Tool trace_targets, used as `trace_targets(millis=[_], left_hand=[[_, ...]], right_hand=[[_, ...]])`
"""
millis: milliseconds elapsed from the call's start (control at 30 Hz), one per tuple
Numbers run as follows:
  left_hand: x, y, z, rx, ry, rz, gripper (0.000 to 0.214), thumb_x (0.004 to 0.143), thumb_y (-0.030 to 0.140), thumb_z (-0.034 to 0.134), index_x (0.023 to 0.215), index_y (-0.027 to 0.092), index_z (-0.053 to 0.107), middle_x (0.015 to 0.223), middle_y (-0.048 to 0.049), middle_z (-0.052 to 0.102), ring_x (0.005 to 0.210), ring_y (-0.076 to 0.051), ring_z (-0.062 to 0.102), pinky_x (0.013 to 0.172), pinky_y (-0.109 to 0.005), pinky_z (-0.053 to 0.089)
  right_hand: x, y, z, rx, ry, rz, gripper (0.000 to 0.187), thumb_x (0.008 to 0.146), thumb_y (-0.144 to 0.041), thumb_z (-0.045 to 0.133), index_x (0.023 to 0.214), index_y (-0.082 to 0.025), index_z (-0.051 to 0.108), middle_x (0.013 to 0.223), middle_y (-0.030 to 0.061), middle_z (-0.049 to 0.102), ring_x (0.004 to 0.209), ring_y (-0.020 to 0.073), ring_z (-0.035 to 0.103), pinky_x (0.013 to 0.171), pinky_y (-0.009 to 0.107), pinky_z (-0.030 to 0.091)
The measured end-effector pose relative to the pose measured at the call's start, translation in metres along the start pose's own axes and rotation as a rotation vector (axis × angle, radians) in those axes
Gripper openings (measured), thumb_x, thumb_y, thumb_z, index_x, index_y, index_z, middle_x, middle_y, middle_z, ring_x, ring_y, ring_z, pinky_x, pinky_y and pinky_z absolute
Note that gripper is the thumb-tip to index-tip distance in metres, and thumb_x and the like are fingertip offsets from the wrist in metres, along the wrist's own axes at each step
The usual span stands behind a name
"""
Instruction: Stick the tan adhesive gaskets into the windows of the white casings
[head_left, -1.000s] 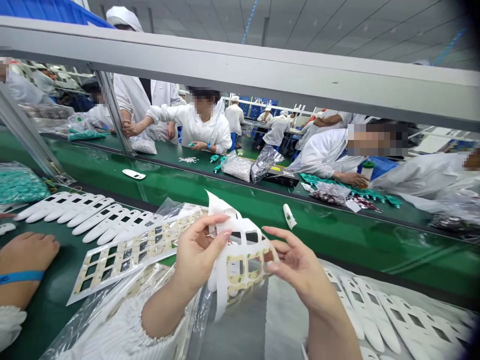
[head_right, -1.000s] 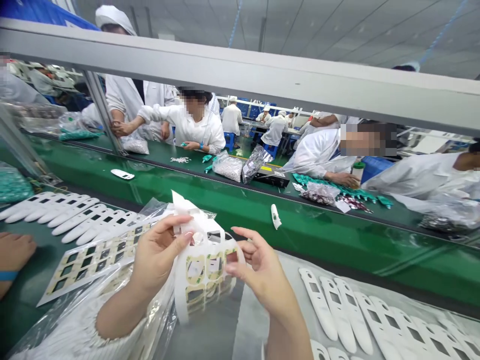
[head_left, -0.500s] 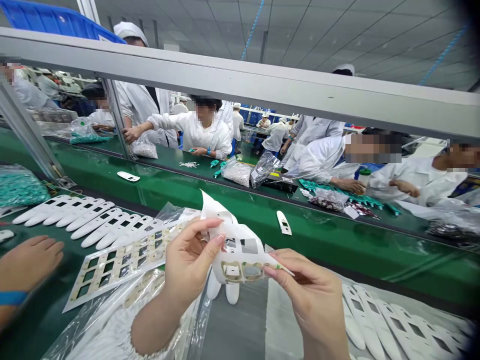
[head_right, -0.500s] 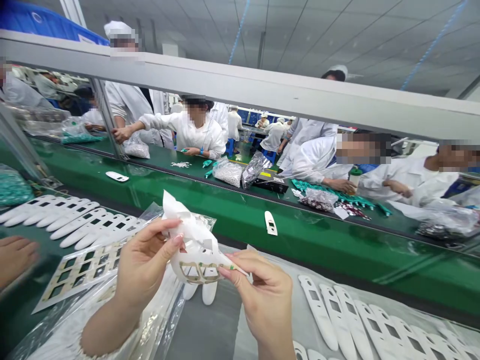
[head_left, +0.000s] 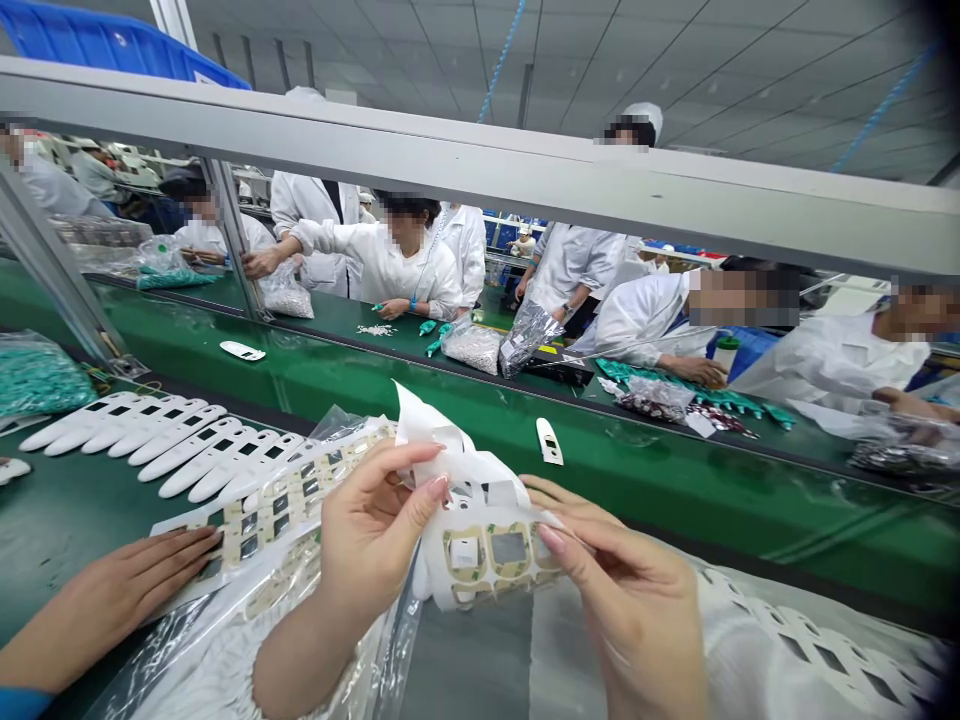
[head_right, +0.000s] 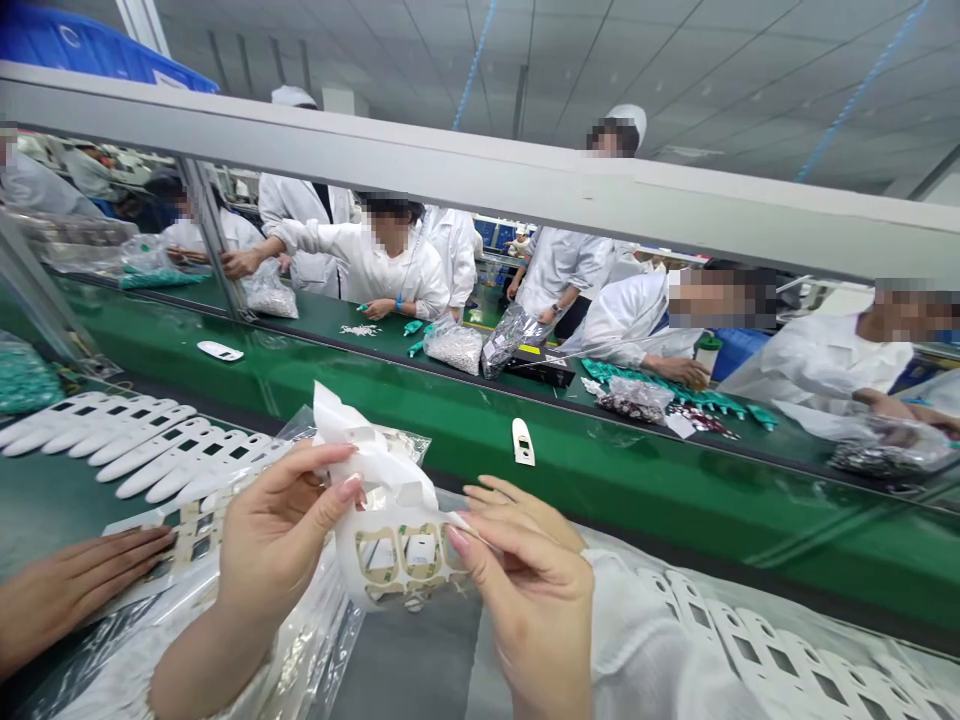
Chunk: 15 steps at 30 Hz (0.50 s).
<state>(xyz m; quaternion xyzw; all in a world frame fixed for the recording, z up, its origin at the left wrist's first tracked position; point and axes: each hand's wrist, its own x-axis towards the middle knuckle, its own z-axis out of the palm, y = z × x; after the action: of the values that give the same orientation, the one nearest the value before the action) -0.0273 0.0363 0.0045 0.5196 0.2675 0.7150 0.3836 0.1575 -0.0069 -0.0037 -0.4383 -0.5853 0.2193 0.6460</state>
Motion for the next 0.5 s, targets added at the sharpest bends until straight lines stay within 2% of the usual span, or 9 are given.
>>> trace_targets(millis=[100, 233, 333, 400, 500], left_hand=[[0.000, 0.000, 0.001, 0.006, 0.011, 0.000, 0.021, 0.076, 0.013, 0.075, 0.092, 0.026, 0.077, 0.078, 0.0002, 0.064, 0.061, -0.008, 0.062, 0.054, -0.014, 0.052], [0.003, -0.002, 0.000, -0.008, 0.007, -0.008, 0.021, 0.076, 0.013, 0.075, 0.091, 0.026, 0.077, 0.078, 0.0003, 0.065, 0.061, -0.008, 0.062, 0.054, -0.015, 0.052], [0.004, -0.003, -0.002, -0.006, 0.019, -0.021, 0.019, 0.076, 0.015, 0.075, 0.091, 0.025, 0.077, 0.077, -0.0002, 0.064, 0.060, -0.009, 0.061, 0.053, -0.015, 0.051], [0.005, -0.003, -0.003, 0.001, 0.022, -0.023, 0.018, 0.076, 0.016, 0.075, 0.092, 0.025, 0.077, 0.077, -0.0004, 0.064, 0.060, -0.009, 0.061, 0.052, -0.017, 0.051], [0.004, -0.002, -0.003, 0.016, 0.018, -0.003, 0.019, 0.077, 0.016, 0.075, 0.093, 0.025, 0.076, 0.077, 0.0001, 0.063, 0.058, -0.010, 0.062, 0.052, -0.018, 0.052]], right_hand=[[-0.004, 0.003, 0.001, -0.072, 0.095, -0.011, 0.016, 0.073, -0.017, 0.077, 0.086, -0.026, 0.078, 0.090, 0.0065, 0.077, 0.095, 0.0278, 0.071, 0.087, 0.047, 0.057], [-0.004, 0.000, 0.006, -0.169, 0.202, -0.199, 0.027, 0.071, -0.009, 0.077, 0.092, -0.027, 0.076, 0.083, 0.0008, 0.077, 0.079, 0.0190, 0.071, 0.070, 0.032, 0.059], [-0.003, -0.003, 0.009, -0.222, 0.184, -0.332, 0.032, 0.073, -0.001, 0.074, 0.093, -0.027, 0.074, 0.085, -0.0018, 0.076, 0.076, 0.0146, 0.070, 0.072, 0.029, 0.058], [-0.002, -0.004, 0.010, -0.224, 0.150, -0.378, 0.032, 0.073, 0.002, 0.072, 0.092, -0.024, 0.073, 0.091, 0.0002, 0.074, 0.083, 0.0163, 0.069, 0.076, 0.032, 0.057], [0.000, -0.005, 0.012, -0.256, 0.117, -0.433, 0.030, 0.073, 0.004, 0.071, 0.089, -0.021, 0.071, 0.089, 0.0022, 0.071, 0.084, 0.0172, 0.066, 0.073, 0.034, 0.056]])
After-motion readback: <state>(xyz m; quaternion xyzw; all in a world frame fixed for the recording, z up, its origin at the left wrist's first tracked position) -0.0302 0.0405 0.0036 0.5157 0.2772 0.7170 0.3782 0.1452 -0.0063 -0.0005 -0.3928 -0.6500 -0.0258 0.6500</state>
